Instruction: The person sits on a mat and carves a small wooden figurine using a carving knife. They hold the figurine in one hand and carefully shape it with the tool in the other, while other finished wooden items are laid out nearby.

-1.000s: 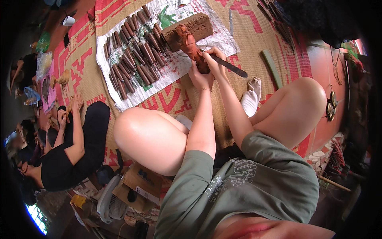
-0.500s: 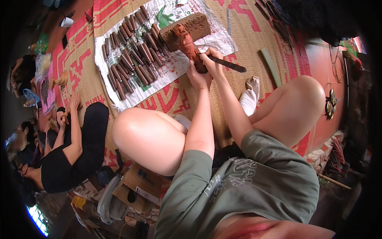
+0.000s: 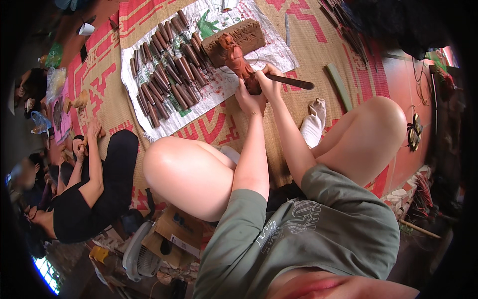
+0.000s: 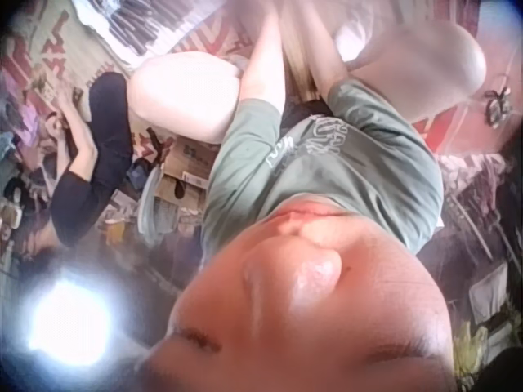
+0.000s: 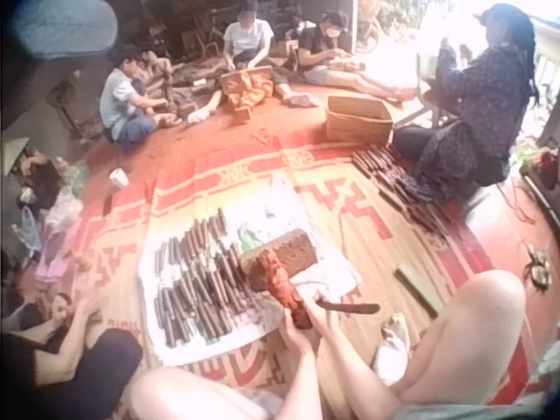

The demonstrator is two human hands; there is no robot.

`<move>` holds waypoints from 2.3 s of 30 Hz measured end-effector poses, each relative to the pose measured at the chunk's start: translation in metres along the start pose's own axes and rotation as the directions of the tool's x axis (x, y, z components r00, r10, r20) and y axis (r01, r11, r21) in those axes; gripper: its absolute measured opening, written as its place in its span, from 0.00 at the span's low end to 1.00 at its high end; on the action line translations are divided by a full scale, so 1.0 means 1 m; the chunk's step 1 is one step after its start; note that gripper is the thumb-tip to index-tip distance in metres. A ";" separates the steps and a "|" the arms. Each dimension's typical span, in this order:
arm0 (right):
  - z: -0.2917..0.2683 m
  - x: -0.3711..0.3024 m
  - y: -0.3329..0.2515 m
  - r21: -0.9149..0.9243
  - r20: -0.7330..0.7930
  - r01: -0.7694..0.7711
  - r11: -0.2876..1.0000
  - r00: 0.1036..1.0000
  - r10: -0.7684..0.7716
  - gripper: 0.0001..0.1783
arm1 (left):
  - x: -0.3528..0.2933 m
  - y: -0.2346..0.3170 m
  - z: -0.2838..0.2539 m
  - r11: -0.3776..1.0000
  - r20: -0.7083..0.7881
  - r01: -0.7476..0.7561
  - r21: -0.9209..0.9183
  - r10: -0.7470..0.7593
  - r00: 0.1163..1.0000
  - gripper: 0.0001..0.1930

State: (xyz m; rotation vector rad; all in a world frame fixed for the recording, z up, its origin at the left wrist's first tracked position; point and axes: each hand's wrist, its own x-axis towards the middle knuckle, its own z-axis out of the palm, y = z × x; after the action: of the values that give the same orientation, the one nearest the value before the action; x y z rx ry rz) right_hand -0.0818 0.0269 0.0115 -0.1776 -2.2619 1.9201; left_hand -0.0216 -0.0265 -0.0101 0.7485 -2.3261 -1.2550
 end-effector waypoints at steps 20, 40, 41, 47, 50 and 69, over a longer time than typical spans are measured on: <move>0.000 0.007 0.019 0.397 0.071 -0.203 0.895 0.979 0.191 0.08 | 0.000 0.005 0.003 1.000 0.004 0.022 0.020 -0.022 1.000 0.43; 0.002 0.000 0.015 0.280 -0.018 -0.167 0.945 0.984 0.179 0.09 | 0.002 0.004 0.000 0.999 0.031 0.037 0.022 -0.038 0.999 0.42; 0.003 0.002 0.024 0.256 -0.069 -0.120 0.959 0.987 0.142 0.09 | 0.002 0.005 0.001 0.999 0.035 0.030 0.033 -0.031 0.999 0.42; 0.002 -0.002 0.009 0.282 -0.048 -0.219 0.934 0.969 0.241 0.11 | -0.002 -0.004 0.003 0.999 0.018 0.043 0.002 -0.043 0.999 0.43; 0.002 -0.002 0.012 0.240 -0.043 -0.192 0.952 0.977 0.208 0.09 | 0.002 -0.001 0.002 0.999 0.020 0.039 0.027 -0.039 0.999 0.43; 0.003 -0.007 0.002 0.356 -0.047 -0.241 0.903 0.960 0.274 0.10 | 0.002 -0.007 0.002 1.000 -0.005 -0.007 0.025 0.007 1.000 0.43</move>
State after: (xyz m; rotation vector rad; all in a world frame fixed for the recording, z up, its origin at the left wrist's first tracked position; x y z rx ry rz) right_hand -0.0760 0.0228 0.0086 -0.5323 -1.8747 2.3505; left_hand -0.0224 -0.0294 -0.0168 0.7508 -2.3427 -1.2214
